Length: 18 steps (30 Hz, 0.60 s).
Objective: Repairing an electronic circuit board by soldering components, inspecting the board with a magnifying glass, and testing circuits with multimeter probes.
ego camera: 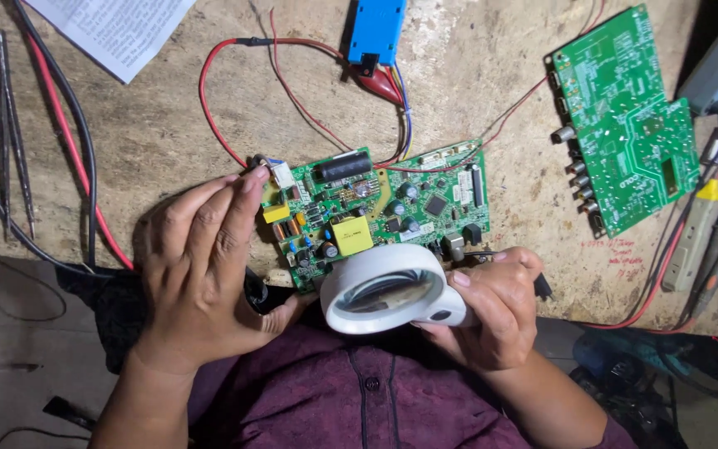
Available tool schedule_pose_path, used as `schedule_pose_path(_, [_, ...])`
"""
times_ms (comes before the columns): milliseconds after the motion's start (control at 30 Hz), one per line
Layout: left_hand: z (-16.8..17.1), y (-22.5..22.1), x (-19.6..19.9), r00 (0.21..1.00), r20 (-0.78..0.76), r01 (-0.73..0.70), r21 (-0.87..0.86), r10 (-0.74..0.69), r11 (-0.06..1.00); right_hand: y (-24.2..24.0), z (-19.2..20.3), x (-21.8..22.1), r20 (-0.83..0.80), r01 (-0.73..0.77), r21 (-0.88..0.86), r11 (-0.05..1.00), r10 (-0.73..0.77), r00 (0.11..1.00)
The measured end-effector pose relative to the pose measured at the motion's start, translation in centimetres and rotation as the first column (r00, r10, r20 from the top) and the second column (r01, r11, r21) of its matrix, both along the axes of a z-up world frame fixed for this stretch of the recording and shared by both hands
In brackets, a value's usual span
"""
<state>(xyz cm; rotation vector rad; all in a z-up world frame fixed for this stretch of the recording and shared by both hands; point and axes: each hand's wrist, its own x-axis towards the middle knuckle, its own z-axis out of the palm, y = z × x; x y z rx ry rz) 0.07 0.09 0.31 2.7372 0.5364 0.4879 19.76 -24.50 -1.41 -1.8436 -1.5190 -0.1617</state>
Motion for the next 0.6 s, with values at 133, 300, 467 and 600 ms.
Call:
schedule_pose_path(133, [-0.1, -0.3, 0.1, 1.0, 0.004, -0.014, 0.028, 0.014, 0.999, 0.3, 0.6, 0.1, -0.041, 0.062, 0.073, 0.995, -0.06, 0.997])
schedule_pose_path(300, [0.5, -0.4, 0.2, 0.999, 0.034, 0.016, 0.062, -0.018, 0.998, -3.4, 1.3, 0.5, -0.034, 0.38, 0.105, 0.919, -0.378, 0.925])
schedule_pose_path(467, [0.4, -0.5, 0.3, 0.992, 0.106, 0.058, 0.102, -0.068, 0.993, -8.9, 2.3, 3.1, 0.068, 0.737, 0.081, 0.671, -0.741, 0.668])
schedule_pose_path(600, [-0.6, -0.9, 0.1, 0.958, 0.279, 0.049, 0.079, -0.07, 0.996, -14.5, 1.7, 7.9, 0.09, 0.882, 0.109, 0.459, -0.888, 0.451])
